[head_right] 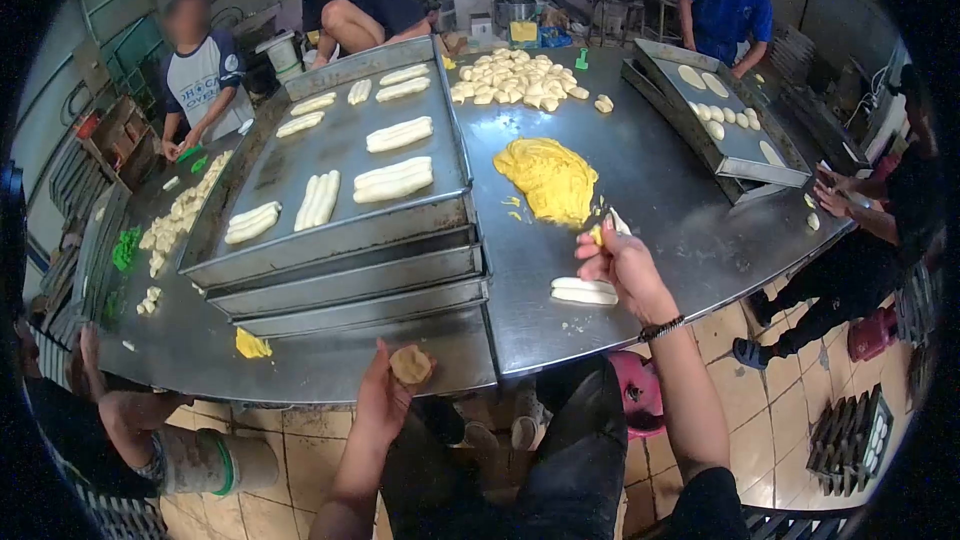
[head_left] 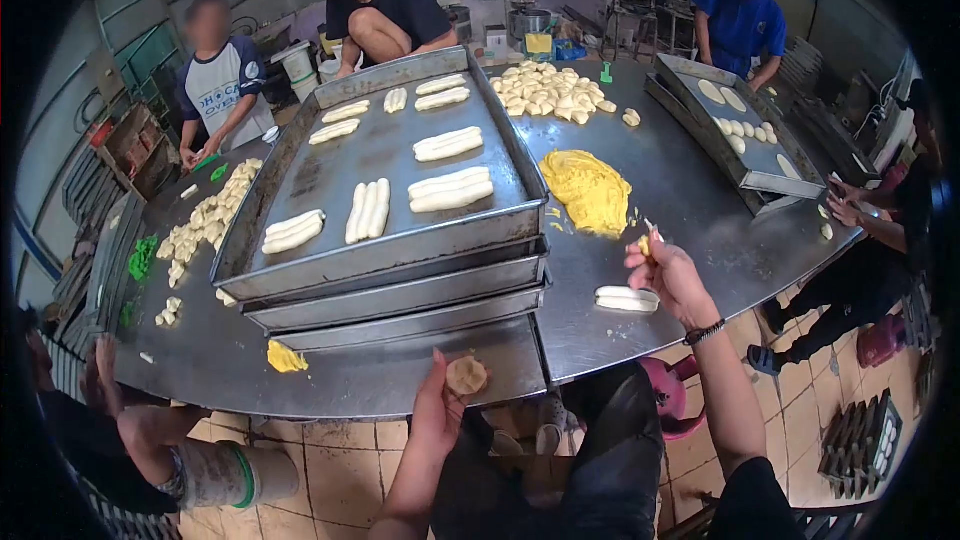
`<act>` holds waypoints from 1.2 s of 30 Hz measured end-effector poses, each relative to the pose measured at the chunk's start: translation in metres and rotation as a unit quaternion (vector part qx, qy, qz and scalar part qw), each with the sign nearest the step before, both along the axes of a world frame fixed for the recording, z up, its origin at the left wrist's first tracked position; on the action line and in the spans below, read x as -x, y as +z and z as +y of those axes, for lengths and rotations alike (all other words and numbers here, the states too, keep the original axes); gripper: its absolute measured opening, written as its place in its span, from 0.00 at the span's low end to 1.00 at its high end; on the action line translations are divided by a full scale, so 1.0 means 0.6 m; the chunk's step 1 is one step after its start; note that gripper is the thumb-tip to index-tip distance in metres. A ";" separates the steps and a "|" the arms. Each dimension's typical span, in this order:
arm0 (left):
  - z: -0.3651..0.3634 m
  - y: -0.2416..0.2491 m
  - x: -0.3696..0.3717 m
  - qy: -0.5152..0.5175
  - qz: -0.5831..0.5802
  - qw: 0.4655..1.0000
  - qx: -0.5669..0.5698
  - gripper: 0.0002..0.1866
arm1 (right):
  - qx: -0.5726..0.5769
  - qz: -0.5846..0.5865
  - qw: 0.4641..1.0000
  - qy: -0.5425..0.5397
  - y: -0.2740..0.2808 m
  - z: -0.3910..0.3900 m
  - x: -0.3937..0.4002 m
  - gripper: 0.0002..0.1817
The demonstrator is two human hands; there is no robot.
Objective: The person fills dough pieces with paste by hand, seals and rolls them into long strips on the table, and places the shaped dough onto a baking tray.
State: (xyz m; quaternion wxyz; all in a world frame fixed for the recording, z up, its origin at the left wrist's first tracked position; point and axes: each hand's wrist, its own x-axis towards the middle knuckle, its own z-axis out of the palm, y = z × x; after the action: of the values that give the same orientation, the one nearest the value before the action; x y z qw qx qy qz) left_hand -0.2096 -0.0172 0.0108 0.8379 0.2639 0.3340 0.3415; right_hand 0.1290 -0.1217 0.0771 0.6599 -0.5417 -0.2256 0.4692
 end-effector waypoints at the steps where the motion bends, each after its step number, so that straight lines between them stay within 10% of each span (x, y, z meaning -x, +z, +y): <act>1: -0.001 0.002 0.000 -0.030 0.000 0.999 -0.010 0.25 | 0.025 -0.017 0.999 0.010 0.002 -0.006 0.014 0.10; 10: -0.022 0.057 -0.021 -0.130 0.034 0.989 -0.059 0.26 | -0.007 -0.107 0.985 0.137 0.009 -0.024 0.185 0.05; 13: -0.031 0.064 -0.024 -0.158 -0.024 0.987 -0.003 0.25 | -0.073 -0.449 0.882 0.125 0.040 -0.021 0.254 0.04; 20: -0.050 0.101 -0.012 -0.214 -0.010 0.974 -0.077 0.19 | -0.225 -0.654 0.716 0.096 0.058 0.000 0.277 0.16; 27: -0.052 0.101 -0.007 -0.190 -0.026 0.980 -0.055 0.18 | -0.155 -0.518 0.832 0.124 0.042 -0.009 0.272 0.17; 36: -0.034 0.097 0.009 -0.219 -0.051 0.974 0.019 0.17 | -0.236 -0.665 0.702 0.101 0.071 0.006 0.291 0.13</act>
State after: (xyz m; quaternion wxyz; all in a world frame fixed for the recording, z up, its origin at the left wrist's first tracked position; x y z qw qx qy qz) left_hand -0.2148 -0.0378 0.0690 0.9132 0.2966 0.2317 0.1563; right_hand -0.0459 -0.1182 0.1200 0.3934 -0.5133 -0.7625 -0.0171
